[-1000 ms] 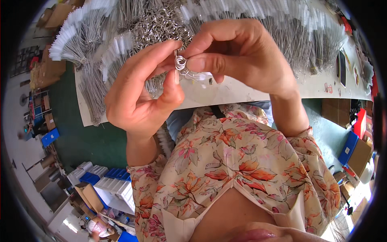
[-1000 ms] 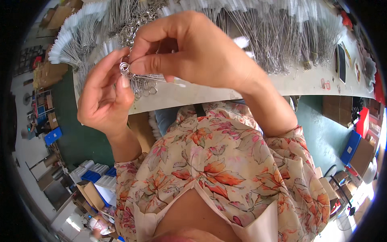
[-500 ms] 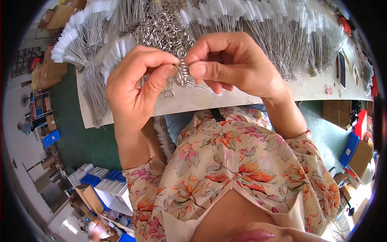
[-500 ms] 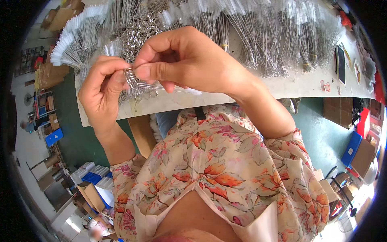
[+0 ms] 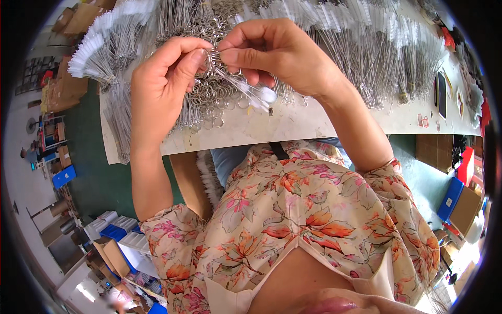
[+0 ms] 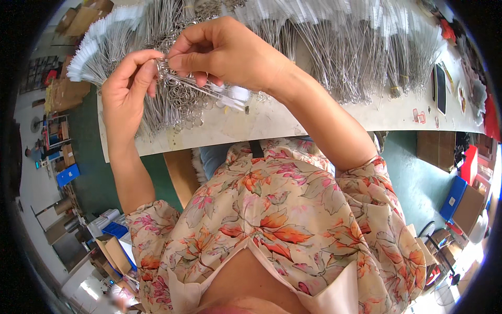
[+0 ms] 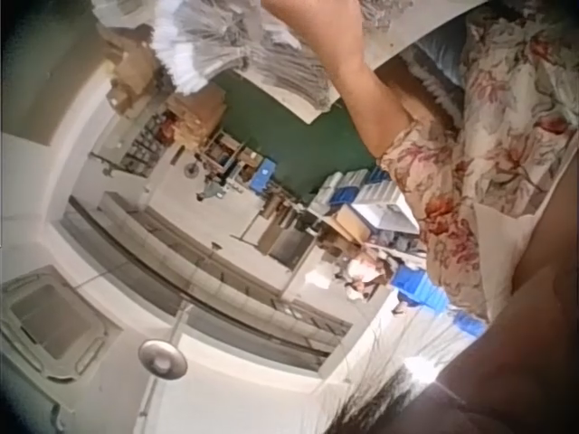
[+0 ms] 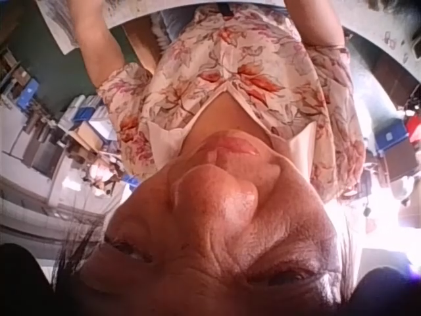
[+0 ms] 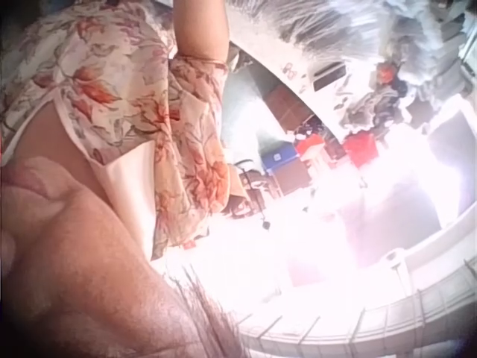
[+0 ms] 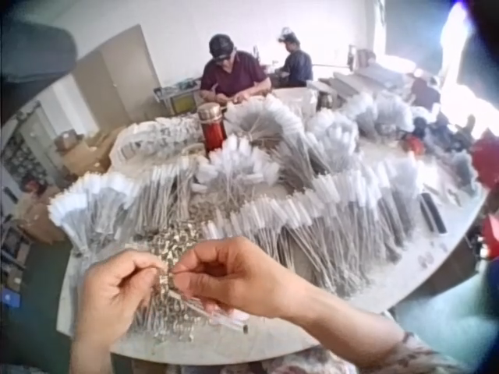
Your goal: Assembling small brushes by attaching metal rings to the stems.
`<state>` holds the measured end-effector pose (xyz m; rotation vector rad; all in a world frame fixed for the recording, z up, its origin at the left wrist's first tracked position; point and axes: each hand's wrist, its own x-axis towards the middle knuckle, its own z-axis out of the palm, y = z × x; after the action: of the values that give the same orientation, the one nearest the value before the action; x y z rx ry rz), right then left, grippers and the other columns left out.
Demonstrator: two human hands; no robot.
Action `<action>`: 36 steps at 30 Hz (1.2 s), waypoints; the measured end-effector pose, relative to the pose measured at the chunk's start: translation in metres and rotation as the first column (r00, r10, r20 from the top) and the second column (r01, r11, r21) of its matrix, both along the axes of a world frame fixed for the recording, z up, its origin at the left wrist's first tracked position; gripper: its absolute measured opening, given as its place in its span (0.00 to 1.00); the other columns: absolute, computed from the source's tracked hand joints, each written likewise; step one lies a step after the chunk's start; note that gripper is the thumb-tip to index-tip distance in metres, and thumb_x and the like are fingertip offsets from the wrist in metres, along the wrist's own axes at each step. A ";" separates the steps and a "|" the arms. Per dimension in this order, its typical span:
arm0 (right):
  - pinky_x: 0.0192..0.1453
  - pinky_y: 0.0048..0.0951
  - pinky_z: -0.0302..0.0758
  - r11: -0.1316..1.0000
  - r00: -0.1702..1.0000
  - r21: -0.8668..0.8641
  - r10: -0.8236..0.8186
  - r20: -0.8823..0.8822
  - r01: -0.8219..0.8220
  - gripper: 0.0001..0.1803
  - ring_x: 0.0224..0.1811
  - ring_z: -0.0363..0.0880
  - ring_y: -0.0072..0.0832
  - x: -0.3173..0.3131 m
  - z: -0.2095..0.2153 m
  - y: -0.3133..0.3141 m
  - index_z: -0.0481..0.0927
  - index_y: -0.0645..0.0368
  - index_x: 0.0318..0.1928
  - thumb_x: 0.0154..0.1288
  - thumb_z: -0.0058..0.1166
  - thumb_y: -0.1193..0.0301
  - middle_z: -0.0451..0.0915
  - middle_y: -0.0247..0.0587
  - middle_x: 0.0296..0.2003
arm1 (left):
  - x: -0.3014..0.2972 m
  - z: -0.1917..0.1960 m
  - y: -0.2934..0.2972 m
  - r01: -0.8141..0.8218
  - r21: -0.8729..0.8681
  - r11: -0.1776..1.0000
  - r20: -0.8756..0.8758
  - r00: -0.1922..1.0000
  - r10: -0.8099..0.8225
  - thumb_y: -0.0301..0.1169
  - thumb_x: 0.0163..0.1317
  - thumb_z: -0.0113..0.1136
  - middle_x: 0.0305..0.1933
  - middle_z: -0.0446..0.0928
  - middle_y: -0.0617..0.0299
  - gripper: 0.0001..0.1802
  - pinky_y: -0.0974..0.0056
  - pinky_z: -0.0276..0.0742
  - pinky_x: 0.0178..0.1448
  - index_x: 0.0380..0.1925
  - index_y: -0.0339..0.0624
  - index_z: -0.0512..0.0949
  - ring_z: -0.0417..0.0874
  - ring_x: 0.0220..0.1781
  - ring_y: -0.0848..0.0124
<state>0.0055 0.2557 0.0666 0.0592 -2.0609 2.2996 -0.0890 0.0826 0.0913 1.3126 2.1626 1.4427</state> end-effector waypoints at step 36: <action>0.27 0.25 0.70 0.768 0.884 0.445 -0.356 -0.301 0.461 0.18 0.22 0.72 0.22 -0.019 -0.038 -0.016 0.79 0.64 0.37 0.49 0.66 0.65 0.75 0.39 0.24 | -0.007 -0.046 0.035 -0.420 0.344 0.840 0.750 0.661 0.023 0.31 0.61 0.57 0.35 0.79 0.55 0.10 0.70 0.77 0.37 0.35 0.34 0.78 0.80 0.33 0.70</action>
<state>-0.0137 0.2398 0.0285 -0.1267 -2.2328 1.3992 -0.0955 0.1177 0.0450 0.3742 1.4799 2.2402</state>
